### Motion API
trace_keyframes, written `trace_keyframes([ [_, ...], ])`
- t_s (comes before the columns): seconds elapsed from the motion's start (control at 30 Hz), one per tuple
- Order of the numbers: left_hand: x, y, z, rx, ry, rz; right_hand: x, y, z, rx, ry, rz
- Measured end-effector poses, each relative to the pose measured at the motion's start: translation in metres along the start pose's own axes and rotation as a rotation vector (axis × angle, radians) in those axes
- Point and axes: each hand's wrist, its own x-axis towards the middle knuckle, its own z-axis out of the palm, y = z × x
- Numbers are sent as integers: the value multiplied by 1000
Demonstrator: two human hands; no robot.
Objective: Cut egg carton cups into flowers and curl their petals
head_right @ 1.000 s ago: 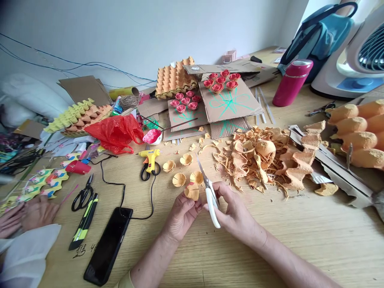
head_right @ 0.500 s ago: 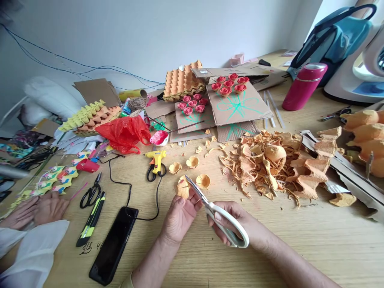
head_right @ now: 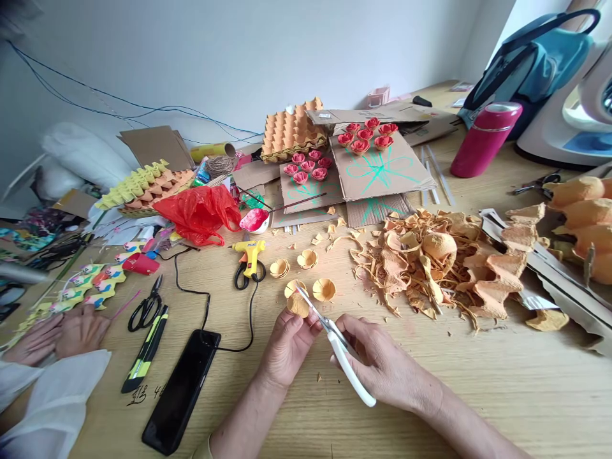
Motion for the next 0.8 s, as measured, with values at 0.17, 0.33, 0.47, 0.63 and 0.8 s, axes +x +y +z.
trace_keyframes([
  [0.17,-1,1,2,-6,1,-9,0,0,0,-31,16,-22],
  [0.33,-1,1,2,1,4,-5,-1,3,1,-56,26,-30],
  [0.47,-1,0,1,0,-9,-11,-1,5,-1,-168,50,-82],
  [0.63,0,0,-1,0,-43,-17,1,3,-5,-510,121,-225],
  [0.8,0,2,0,37,-22,-19,2,5,-6,-637,159,-290],
])
